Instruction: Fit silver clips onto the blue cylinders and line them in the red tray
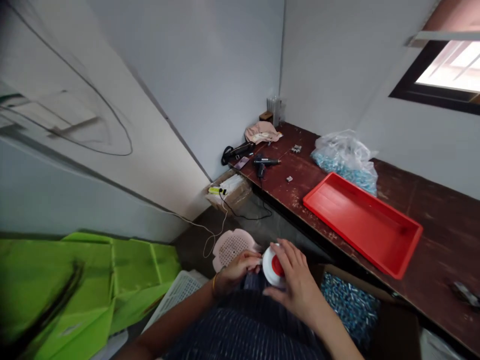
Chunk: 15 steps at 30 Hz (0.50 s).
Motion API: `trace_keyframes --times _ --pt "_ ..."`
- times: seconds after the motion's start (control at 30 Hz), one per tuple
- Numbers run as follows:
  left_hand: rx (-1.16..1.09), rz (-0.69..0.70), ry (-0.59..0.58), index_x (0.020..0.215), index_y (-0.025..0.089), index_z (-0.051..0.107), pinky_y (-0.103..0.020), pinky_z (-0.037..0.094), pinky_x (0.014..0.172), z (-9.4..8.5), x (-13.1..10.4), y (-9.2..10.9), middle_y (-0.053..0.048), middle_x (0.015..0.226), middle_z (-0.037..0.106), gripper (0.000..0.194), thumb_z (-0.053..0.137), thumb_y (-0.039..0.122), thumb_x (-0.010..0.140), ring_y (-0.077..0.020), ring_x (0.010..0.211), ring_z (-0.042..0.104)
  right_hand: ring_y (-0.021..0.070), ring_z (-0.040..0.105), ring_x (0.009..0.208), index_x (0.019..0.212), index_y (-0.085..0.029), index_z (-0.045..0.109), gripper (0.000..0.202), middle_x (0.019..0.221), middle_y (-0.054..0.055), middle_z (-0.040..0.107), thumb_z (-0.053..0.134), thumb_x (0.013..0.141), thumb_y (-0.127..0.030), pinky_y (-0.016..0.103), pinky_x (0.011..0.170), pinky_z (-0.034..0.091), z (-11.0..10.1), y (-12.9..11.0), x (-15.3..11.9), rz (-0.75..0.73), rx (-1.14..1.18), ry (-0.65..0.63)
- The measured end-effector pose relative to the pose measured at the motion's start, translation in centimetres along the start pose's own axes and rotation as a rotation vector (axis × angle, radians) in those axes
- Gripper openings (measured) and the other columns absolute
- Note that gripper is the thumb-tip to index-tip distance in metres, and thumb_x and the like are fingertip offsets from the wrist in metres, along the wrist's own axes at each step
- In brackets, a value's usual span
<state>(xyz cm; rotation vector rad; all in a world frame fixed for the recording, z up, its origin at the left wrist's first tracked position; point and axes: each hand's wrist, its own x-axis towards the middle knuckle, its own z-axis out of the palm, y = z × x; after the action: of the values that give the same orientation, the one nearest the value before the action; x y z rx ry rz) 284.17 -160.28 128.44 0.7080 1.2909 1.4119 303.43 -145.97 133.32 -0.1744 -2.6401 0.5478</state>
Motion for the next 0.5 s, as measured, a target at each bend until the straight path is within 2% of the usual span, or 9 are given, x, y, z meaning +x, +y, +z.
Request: trace_keyframes --times 0.1,0.17,0.27,0.37,0.5 --pt "0.000 0.007 -0.014 0.058 0.017 0.062 -0.029 0.028 0.059 -0.2 5.3 0.8 -0.003 0.058 0.057 0.041 0.072 0.051 0.079 -0.0117 0.055 0.039 0.0384 0.046 0.158 0.174 -0.028 0.032 0.100 0.171 0.020 0.044 0.082 0.087 -0.028 0.059 0.122 0.051 0.0 4.5 1.9 0.039 -0.021 -0.012" --pt "-0.001 0.002 -0.022 0.054 0.018 0.058 -0.030 0.028 0.059 -0.1 9.2 1.5 -0.003 0.056 0.055 0.043 0.071 0.049 0.080 -0.0125 0.056 0.039 0.0390 0.046 0.157 0.173 -0.027 0.033 0.100 0.172 0.021 0.041 0.082 0.086 -0.025 0.058 0.121 0.051 0.0 8.1 3.7 0.080 -0.040 0.005" --pt "0.026 0.010 -0.045 0.051 0.019 0.054 -0.032 0.033 0.064 0.3 15.0 3.2 -0.003 0.059 0.055 0.041 0.068 0.045 0.080 -0.0151 0.061 0.044 0.0408 0.051 0.152 0.170 -0.023 0.039 0.096 0.167 0.023 0.045 0.082 0.084 -0.025 0.059 0.118 0.054 -0.7 13.6 7.1 0.134 -0.095 0.027" --pt "0.091 -0.001 -0.066 0.058 0.020 0.059 -0.033 0.037 0.069 1.0 20.4 5.7 -0.003 0.064 0.056 0.034 0.067 0.041 0.084 -0.0179 0.067 0.047 0.0399 0.059 0.140 0.164 -0.025 0.047 0.087 0.159 0.021 0.052 0.081 0.084 -0.028 0.059 0.113 0.057 -2.6 18.7 10.6 0.146 -0.152 0.014" --pt "0.265 0.008 -0.055 0.072 0.019 0.065 -0.031 0.040 0.072 1.1 26.9 8.5 -0.001 0.073 0.058 0.032 0.066 0.042 0.094 -0.0175 0.073 0.048 0.0404 0.060 0.128 0.160 -0.027 0.055 0.079 0.154 0.021 0.054 0.079 0.085 -0.031 0.060 0.105 0.059 -4.6 23.9 14.9 0.127 -0.242 0.018"
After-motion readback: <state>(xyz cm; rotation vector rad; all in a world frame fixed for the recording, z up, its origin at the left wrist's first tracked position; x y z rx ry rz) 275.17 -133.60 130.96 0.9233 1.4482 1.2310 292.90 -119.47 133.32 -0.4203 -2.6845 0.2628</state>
